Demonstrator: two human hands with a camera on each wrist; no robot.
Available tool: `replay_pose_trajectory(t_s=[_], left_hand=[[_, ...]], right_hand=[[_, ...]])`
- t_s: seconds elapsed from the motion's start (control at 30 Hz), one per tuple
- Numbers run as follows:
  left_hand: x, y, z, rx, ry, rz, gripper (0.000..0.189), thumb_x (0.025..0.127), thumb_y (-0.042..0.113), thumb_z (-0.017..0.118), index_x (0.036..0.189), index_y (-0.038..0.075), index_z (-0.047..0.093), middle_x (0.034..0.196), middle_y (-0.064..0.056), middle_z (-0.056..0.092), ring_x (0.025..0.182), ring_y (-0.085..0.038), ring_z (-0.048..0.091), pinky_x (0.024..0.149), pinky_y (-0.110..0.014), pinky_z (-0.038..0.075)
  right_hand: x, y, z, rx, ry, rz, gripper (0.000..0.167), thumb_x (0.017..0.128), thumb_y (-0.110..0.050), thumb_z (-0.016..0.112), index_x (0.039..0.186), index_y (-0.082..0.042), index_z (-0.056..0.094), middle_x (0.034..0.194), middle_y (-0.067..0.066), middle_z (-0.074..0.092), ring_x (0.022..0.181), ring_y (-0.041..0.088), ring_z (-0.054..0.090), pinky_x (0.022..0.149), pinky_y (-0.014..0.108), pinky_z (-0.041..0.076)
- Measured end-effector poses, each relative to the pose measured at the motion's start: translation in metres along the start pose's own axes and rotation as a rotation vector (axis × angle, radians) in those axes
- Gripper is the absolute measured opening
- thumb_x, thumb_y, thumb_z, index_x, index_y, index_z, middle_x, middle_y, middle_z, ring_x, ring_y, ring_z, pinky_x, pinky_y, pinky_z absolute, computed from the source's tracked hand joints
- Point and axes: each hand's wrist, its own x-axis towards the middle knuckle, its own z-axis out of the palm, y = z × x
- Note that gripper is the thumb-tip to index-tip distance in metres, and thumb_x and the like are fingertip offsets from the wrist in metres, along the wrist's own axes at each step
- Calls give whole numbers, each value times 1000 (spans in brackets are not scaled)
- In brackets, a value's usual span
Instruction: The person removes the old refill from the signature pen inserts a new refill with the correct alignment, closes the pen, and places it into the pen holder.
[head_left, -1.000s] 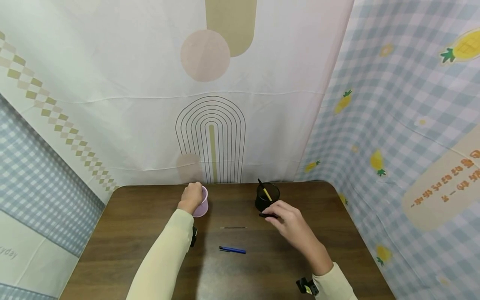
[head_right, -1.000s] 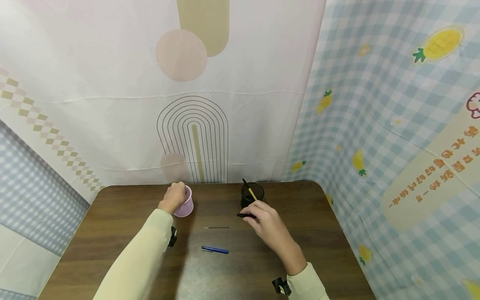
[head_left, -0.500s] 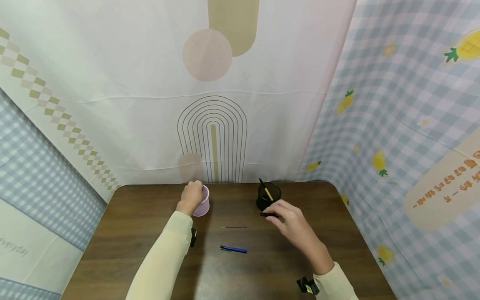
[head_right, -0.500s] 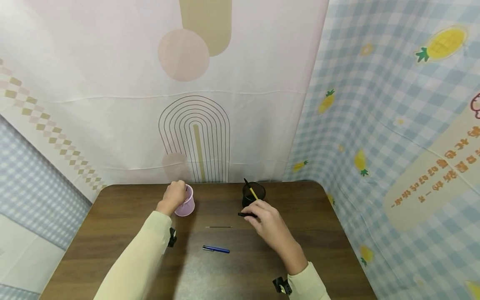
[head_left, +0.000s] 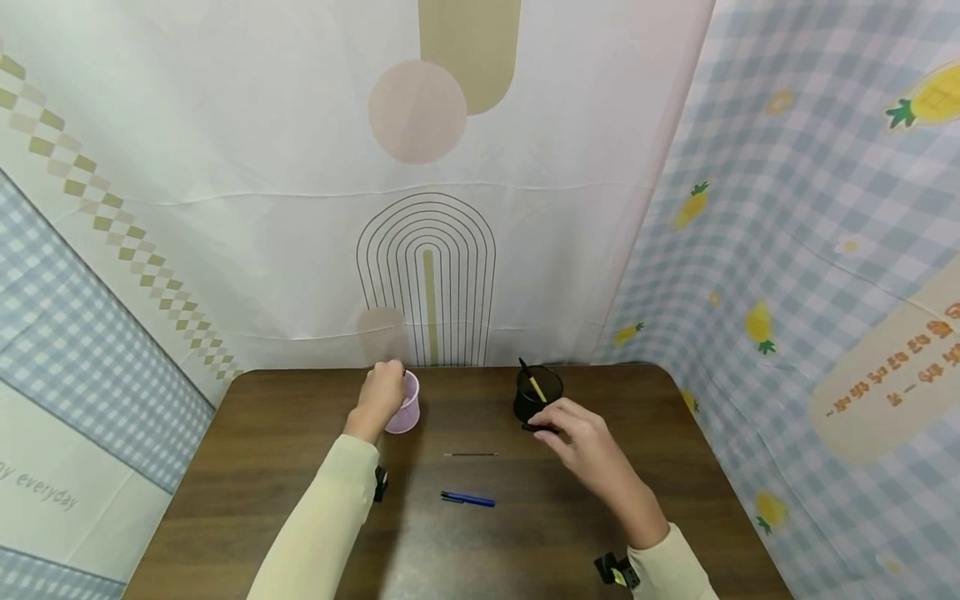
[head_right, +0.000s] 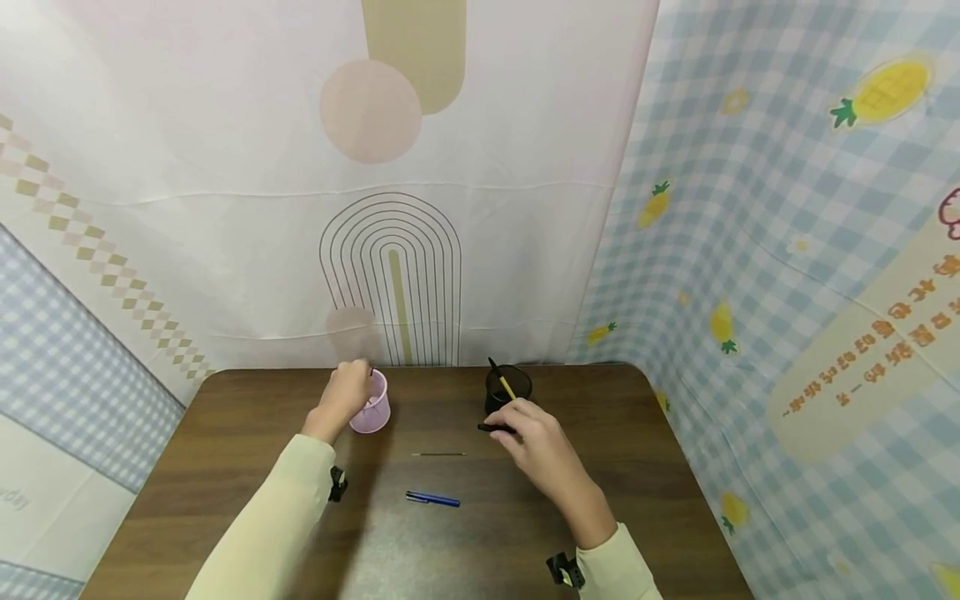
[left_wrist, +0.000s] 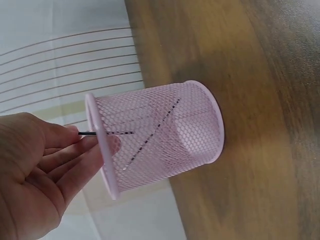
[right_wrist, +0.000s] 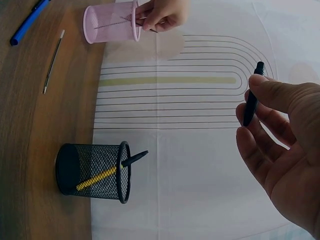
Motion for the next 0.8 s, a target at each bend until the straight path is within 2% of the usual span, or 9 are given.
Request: replay_pose_trajectory(t_s=[0.33, 0.47, 0.67, 0.8], left_hand=[[-17, 13, -9, -11, 115, 102, 7, 93, -3, 58, 86, 1, 57, 88, -30, 70, 83, -51, 71, 65, -58, 56], [-22, 20, -13, -19, 165, 147, 10, 96, 2, 63, 88, 1, 57, 88, -25, 70, 82, -51, 71, 65, -59, 56], [-31, 29, -19, -25, 238, 204, 13, 97, 4, 65, 86, 4, 57, 87, -18, 71, 82, -47, 71, 66, -58, 55], [-37, 35, -23, -26, 269, 249, 14, 97, 2, 65, 85, 4, 58, 84, -14, 68, 80, -44, 72, 63, -54, 56]], right_hand=[[0, 1, -6, -28, 14, 1, 27, 80, 2, 84, 101, -14, 75, 101, -5, 69, 87, 8, 68, 69, 24, 57], [2, 1, -9, -36, 17, -6, 28, 79, 4, 84, 100, -13, 75, 101, -4, 69, 86, 9, 67, 67, 27, 57], [6, 0, -11, -52, 14, -14, 26, 80, 3, 84, 100, -11, 75, 101, -3, 69, 85, 9, 66, 67, 18, 53], [8, -1, -12, -54, 16, -9, 27, 80, 4, 84, 100, -11, 75, 101, -3, 68, 84, 9, 66, 67, 19, 54]])
